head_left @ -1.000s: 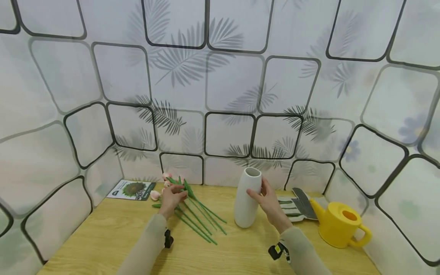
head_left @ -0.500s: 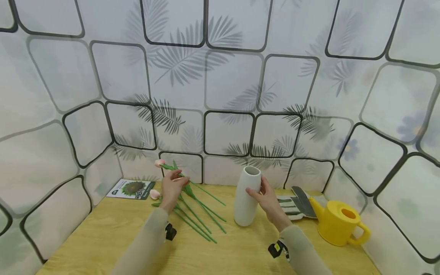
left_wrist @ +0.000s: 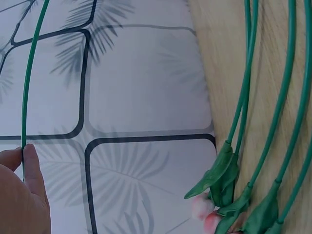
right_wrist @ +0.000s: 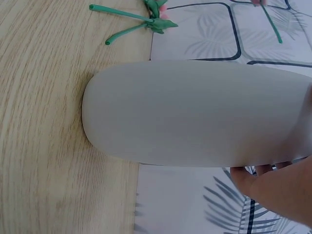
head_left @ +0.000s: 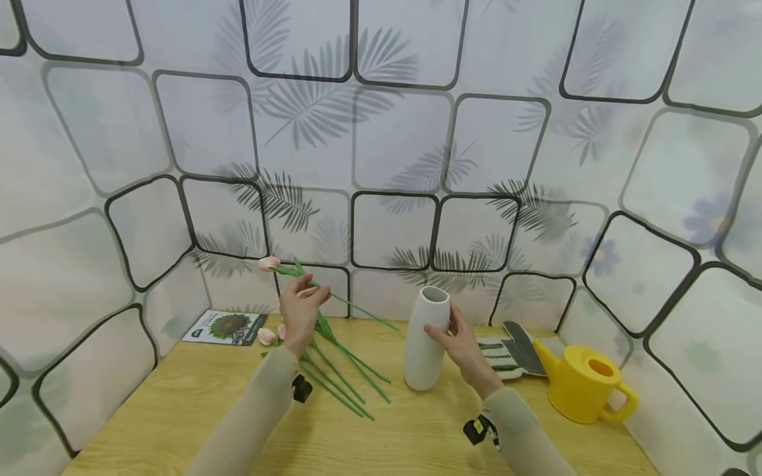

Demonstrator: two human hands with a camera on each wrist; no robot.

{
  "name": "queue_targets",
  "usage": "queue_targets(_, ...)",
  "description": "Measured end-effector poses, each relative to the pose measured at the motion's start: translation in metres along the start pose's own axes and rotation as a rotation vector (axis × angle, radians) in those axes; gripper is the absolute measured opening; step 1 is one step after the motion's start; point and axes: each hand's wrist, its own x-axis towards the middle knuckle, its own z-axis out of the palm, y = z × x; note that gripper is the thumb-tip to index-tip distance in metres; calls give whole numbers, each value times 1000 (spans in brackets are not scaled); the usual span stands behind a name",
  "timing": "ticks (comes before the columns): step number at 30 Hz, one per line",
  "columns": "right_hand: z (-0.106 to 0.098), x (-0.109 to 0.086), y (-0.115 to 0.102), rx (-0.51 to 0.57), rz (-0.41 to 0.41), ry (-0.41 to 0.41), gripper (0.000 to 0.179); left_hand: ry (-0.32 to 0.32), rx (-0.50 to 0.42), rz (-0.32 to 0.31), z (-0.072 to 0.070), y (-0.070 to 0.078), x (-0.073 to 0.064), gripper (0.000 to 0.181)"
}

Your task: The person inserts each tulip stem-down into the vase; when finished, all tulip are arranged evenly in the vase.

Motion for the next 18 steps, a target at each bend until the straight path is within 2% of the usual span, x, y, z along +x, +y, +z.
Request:
queue_targets(6,1,-1,-1,-10,-4,7,88,45,-65,37,8,9,3,52)
queue_targets(11,1,-2,-1,-13,-4,2,87,84,-136,94,19,17,7,51)
queue_targets(18,1,0,-1,-13,-16,-7,88,101,-231,128,36,28,12,51)
